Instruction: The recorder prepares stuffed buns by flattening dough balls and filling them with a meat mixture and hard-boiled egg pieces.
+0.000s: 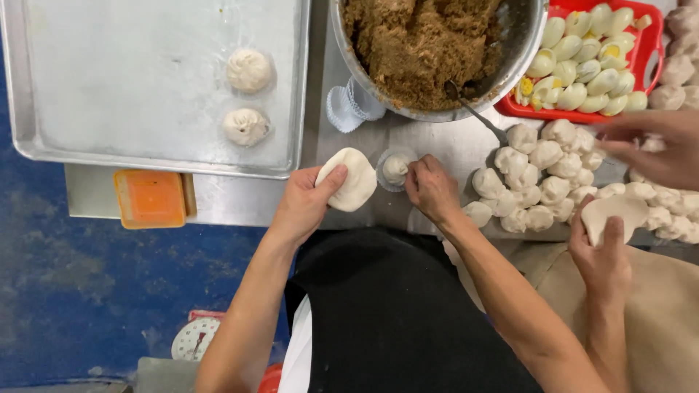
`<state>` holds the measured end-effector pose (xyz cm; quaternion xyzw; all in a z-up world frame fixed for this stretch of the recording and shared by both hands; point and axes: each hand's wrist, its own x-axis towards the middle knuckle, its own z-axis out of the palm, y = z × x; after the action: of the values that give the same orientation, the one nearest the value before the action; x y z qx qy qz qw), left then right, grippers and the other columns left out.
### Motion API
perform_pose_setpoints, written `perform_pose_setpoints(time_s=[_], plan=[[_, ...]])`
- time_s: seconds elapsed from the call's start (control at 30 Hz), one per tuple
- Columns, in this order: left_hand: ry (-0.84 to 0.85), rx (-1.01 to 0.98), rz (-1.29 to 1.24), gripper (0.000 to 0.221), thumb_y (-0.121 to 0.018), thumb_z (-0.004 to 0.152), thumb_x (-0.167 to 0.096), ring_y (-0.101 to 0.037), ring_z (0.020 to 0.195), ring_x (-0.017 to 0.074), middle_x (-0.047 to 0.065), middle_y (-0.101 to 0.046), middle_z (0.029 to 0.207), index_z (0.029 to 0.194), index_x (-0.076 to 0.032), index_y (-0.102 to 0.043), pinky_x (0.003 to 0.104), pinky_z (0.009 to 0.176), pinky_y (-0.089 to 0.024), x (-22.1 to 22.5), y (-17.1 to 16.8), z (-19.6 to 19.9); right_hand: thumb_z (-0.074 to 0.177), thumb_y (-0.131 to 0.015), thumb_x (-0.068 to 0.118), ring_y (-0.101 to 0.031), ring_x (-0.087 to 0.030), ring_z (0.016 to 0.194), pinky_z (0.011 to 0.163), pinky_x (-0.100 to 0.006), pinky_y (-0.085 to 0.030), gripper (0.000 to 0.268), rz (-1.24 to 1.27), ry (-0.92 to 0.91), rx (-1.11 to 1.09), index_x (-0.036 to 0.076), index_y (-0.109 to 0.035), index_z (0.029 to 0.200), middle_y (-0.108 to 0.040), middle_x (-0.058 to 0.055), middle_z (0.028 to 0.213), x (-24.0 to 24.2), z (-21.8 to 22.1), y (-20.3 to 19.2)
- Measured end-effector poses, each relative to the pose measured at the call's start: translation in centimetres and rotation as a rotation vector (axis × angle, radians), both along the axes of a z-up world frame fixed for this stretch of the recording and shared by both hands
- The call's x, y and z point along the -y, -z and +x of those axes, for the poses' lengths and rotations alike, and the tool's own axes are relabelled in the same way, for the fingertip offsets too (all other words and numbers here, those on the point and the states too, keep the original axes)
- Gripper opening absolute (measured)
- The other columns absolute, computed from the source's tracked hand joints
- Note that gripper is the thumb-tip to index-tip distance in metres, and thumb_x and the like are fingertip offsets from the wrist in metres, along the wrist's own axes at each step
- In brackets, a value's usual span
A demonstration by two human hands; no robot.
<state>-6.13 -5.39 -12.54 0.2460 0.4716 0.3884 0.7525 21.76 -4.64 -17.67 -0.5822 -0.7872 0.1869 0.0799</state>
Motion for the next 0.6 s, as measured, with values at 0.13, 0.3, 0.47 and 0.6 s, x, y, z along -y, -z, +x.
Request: perform_pose_setpoints(time_s=[0.13, 0.3, 0.47, 0.6], plan=[[-0.106, 0.237, -0.081, 0.034, -0.064, 0.103, -0.018, -0.072, 0.092, 0.0155, 0.012, -0.076, 0.106, 0.122, 0.009, -0.07, 0.029, 0.082, -0.059, 1.2, 2.1, 0.8, 0.096, -0.07, 0.015, -0.069, -0.03, 0.083, 0.068, -0.041, -0.055, 0.011, -0.095, 0.112, -0.064, 0.005, -0.073, 0.102, -0.068, -0.01, 0.101, 0.2, -0.2, -1.8], [-0.162, 0.274, -0.081, 0.032, -0.062, 0.103, -0.014, -0.073, 0.097, 0.0164, 0.012, -0.075, 0.112, 0.126, 0.008, -0.067, 0.03, 0.086, -0.059, 2.1, 3.8, 2.2, 0.099, -0.067, 0.018, -0.073, -0.029, 0.083, 0.073, -0.04, -0.058, 0.033, -0.212, 0.278, -0.245, 0.006, -0.067, 0.13, -0.074, -0.012, 0.109, 1.0, -3.1, -8.5], [-0.115, 0.295, 0.018, 0.034, -0.061, 0.106, -0.014, -0.067, 0.101, 0.0143, 0.009, -0.073, 0.117, 0.132, 0.007, -0.066, 0.029, 0.09, -0.054, 2.0, 2.9, 4.2, 0.1, -0.064, 0.025, -0.034, -0.045, 0.15, 0.123, -0.049, -0.031, 0.073, 0.016, -0.337, -0.371, -0.004, -0.029, 0.158, -0.031, -0.03, 0.162, 1.1, -5.7, -10.7], [-0.121, 0.49, -0.174, 0.037, -0.061, 0.101, -0.016, -0.071, 0.104, 0.0177, 0.01, -0.072, 0.118, 0.131, 0.005, -0.062, 0.033, 0.091, -0.057, 1.3, -0.4, 3.0, 0.104, -0.059, 0.023, -0.031, -0.033, 0.16, 0.13, -0.045, -0.03, 0.067, -0.218, -0.256, -0.36, 0.004, -0.031, 0.162, -0.028, -0.016, 0.171, 0.6, -5.2, -12.1]])
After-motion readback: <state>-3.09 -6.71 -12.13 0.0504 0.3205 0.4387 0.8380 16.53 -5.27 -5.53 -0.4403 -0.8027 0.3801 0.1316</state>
